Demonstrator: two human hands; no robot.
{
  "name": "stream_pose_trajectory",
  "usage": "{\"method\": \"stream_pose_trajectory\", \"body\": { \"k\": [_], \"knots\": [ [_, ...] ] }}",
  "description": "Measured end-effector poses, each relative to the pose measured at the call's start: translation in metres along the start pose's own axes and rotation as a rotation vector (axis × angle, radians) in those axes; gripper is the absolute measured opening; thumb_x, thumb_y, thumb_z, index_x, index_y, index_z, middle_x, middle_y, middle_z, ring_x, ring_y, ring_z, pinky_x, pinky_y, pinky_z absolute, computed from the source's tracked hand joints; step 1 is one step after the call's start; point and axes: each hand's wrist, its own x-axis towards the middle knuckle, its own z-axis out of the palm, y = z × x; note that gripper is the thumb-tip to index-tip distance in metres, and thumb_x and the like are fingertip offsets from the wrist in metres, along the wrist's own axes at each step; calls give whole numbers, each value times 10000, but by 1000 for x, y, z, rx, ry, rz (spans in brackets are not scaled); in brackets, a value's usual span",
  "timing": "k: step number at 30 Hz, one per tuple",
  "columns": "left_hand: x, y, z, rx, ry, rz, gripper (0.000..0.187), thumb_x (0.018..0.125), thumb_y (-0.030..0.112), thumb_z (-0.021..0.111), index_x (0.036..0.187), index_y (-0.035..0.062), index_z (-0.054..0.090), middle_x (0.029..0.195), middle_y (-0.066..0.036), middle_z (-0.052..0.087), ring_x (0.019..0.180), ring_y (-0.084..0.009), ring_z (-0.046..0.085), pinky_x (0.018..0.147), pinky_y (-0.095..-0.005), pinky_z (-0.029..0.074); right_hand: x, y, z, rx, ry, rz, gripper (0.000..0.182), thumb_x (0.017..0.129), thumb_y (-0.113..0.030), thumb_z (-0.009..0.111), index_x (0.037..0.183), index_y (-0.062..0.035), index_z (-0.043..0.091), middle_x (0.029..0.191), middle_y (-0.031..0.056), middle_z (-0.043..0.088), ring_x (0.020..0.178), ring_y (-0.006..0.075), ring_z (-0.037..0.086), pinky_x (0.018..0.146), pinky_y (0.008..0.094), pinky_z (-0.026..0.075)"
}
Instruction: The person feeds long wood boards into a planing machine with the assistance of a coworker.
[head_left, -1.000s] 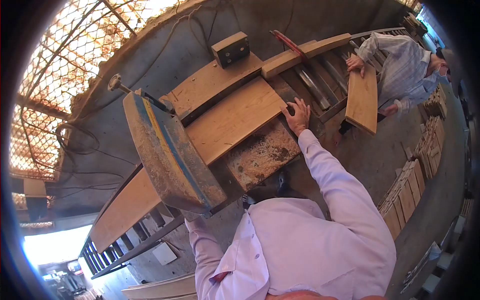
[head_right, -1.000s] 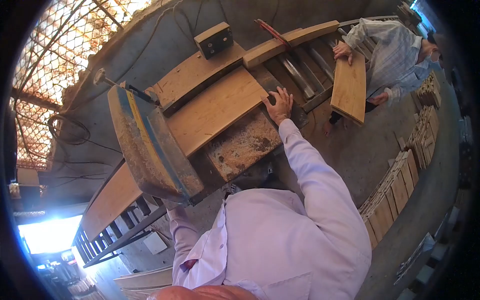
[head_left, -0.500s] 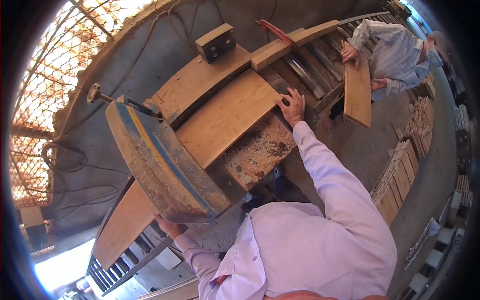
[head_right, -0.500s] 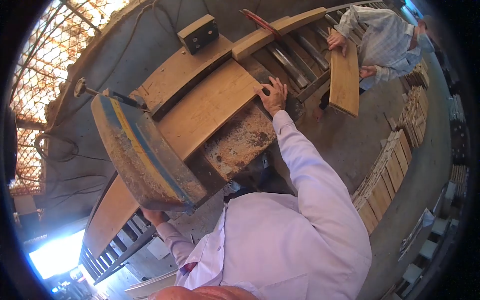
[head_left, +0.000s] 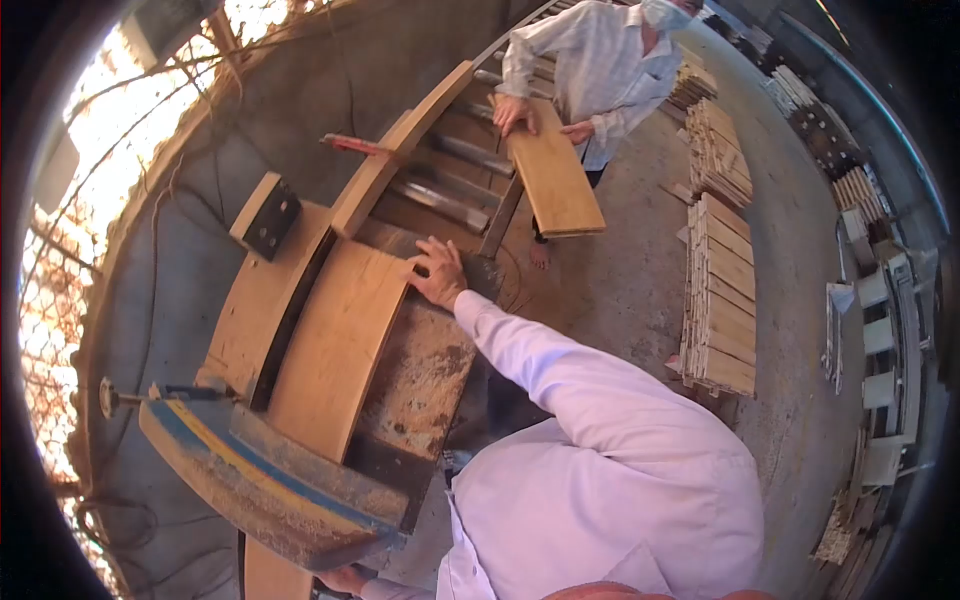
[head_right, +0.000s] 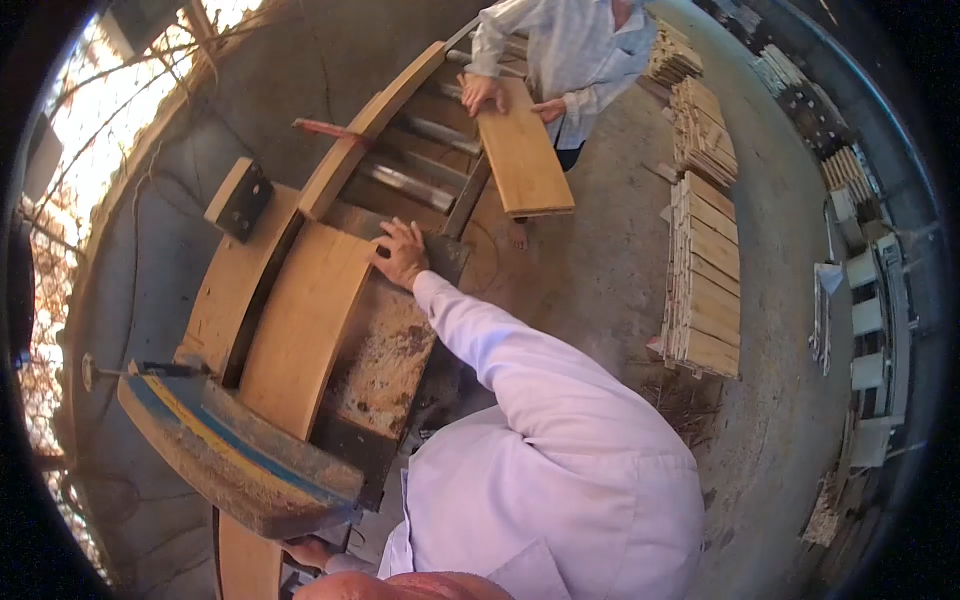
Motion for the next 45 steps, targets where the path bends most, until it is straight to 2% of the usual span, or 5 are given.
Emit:
{"method": "stream_pose_trajectory", "body": {
  "k": [19,24,26,40,45],
  "knots": [
    [45,-41,-60,1573,150,688,564,988,103,426,1533,-14,342,1409,-241,548,1240,-322,578,1052,-408,469,2,-6,-13,-34,-15,2,385,860,-512,691,1072,-200,768,1434,96,547,1442,302,365,1236,517,136],
    [43,-48,-48,626,200,480,521,991,94,386,1487,-68,395,1400,-285,539,1237,-400,563,1101,-442,411,1,0,6,-86,43,-59,356,847,-503,702,1055,-222,767,1394,88,580,1409,318,409,1215,539,172],
    [51,-51,-64,948,149,723,502,1047,206,399,1462,-75,421,1369,-242,560,1221,-358,568,1067,-449,448,2,3,9,-110,52,-77,377,845,-511,708,1065,-210,763,1390,89,584,1402,315,421,1209,540,181],
    [17,-23,3,261,361,287,691,998,522,555,1385,-49,520,1314,-176,584,1160,-298,586,956,-412,505,7,12,12,-79,-3,-109,377,944,-431,663,1181,-141,708,1367,113,608,1341,278,507,1154,471,324],
    [15,-20,6,200,363,286,742,991,551,553,1420,-51,492,1394,-172,546,1205,-272,549,1039,-374,440,-59,-33,6,959,-102,476,389,994,-344,635,1228,-39,587,1146,128,644,1083,232,633,882,360,535]
  ]
}}
